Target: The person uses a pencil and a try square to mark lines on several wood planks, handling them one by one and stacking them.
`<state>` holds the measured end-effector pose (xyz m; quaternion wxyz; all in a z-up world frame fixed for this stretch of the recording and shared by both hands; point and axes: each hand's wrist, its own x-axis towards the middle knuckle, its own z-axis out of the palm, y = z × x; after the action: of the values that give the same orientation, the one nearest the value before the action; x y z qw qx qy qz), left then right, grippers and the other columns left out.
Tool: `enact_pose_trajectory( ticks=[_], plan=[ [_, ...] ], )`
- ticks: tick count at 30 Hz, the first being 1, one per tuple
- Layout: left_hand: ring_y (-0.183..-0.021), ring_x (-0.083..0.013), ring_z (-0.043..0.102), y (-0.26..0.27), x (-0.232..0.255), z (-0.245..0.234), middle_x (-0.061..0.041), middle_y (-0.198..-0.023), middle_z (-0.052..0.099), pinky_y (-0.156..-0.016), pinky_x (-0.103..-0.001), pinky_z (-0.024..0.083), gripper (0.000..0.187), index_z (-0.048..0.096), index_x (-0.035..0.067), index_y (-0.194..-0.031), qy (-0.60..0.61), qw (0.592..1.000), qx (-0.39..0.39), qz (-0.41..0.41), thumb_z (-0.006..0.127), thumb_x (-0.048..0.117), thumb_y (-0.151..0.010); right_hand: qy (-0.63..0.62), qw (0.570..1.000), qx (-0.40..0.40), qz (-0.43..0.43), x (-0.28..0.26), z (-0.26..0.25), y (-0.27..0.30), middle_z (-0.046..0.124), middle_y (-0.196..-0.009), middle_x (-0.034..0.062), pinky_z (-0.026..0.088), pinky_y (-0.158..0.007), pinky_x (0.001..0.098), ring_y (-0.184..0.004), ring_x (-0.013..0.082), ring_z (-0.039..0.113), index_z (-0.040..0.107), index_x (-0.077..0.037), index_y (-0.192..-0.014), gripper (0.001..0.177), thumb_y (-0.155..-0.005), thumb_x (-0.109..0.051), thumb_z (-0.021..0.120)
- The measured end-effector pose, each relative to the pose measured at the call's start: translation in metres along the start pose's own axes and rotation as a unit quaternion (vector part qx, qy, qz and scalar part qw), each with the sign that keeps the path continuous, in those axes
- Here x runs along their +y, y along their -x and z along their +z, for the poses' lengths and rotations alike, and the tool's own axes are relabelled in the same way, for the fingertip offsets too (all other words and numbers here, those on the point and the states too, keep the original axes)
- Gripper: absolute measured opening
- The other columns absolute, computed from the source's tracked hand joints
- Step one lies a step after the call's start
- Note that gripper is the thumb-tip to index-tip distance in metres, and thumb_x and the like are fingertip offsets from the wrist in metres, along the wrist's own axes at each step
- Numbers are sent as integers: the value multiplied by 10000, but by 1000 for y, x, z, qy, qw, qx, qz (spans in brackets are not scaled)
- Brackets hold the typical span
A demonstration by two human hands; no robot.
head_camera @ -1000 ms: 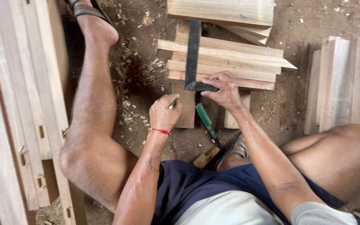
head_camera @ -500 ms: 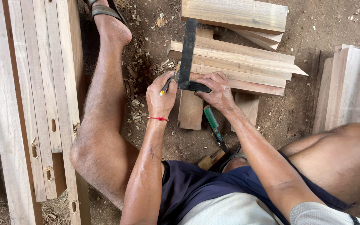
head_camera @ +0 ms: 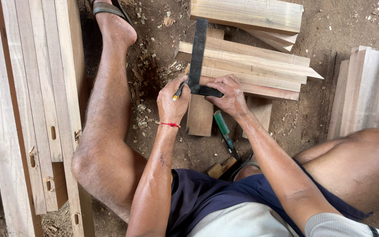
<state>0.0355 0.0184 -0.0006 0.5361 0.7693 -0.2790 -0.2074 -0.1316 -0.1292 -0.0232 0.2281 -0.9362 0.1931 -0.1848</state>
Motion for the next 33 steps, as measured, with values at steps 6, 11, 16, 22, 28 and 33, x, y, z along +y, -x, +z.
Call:
enact_pose_trajectory(
  ticks=[6, 11, 16, 22, 28, 33],
  plan=[
    [-1041, -262, 758, 0, -1, 3, -150, -1153, 753, -918, -365, 591, 313, 739, 77, -1178, -6, 1000, 7, 8, 631, 75, -885, -6, 1000, -9, 21, 2, 3, 2, 675, -1066, 22, 551, -957, 364, -1068, 224, 595, 779, -140, -1103, 476, -672, -218, 966],
    [-1056, -267, 753, 0, -4, 7, -142, -1167, 753, -927, -366, 590, 299, 744, 79, -1168, -2, 1000, 16, 20, 640, 74, -889, 7, 1000, -10, 16, 0, 2, 0, 678, -1058, 24, 545, -956, 376, -1060, 225, 594, 782, -132, -1089, 472, -662, -218, 966],
    [-1052, -268, 756, 1, -5, 6, -129, -1155, 759, -930, -359, 591, 283, 750, 87, -1153, -2, 1000, 17, 24, 644, 83, -891, -8, 1000, -11, 26, -1, 2, 0, 679, -1047, 20, 547, -947, 369, -1053, 227, 590, 786, -130, -1081, 463, -661, -210, 964],
    [-1005, -277, 747, 3, -1, 2, -125, -1120, 763, -885, -368, 582, 252, 761, 92, -1120, -42, 998, 7, 40, 669, 99, -885, -19, 999, -13, 37, 2, 3, 1, 681, -1040, 11, 548, -943, 357, -1046, 216, 586, 789, -140, -1083, 464, -658, -207, 965],
    [-618, -170, 689, 9, -21, 0, -66, -931, 766, -575, -336, 572, 192, 778, 155, -958, -184, 967, -136, -108, 598, 221, -970, -51, 998, -16, 46, 10, 9, 6, 689, -1060, 22, 541, -969, 364, -1071, 226, 585, 791, -150, -1089, 460, -666, -221, 958],
    [-557, -156, 567, 15, -30, 10, -57, -713, 670, -500, -341, 483, 292, 708, 77, -1086, -191, 947, -158, -205, 541, 307, -1019, -74, 994, -28, 81, 12, 7, 5, 712, -1105, 20, 519, -1029, 399, -1106, 213, 595, 795, -173, -1068, 423, -685, -261, 952]
  ],
)
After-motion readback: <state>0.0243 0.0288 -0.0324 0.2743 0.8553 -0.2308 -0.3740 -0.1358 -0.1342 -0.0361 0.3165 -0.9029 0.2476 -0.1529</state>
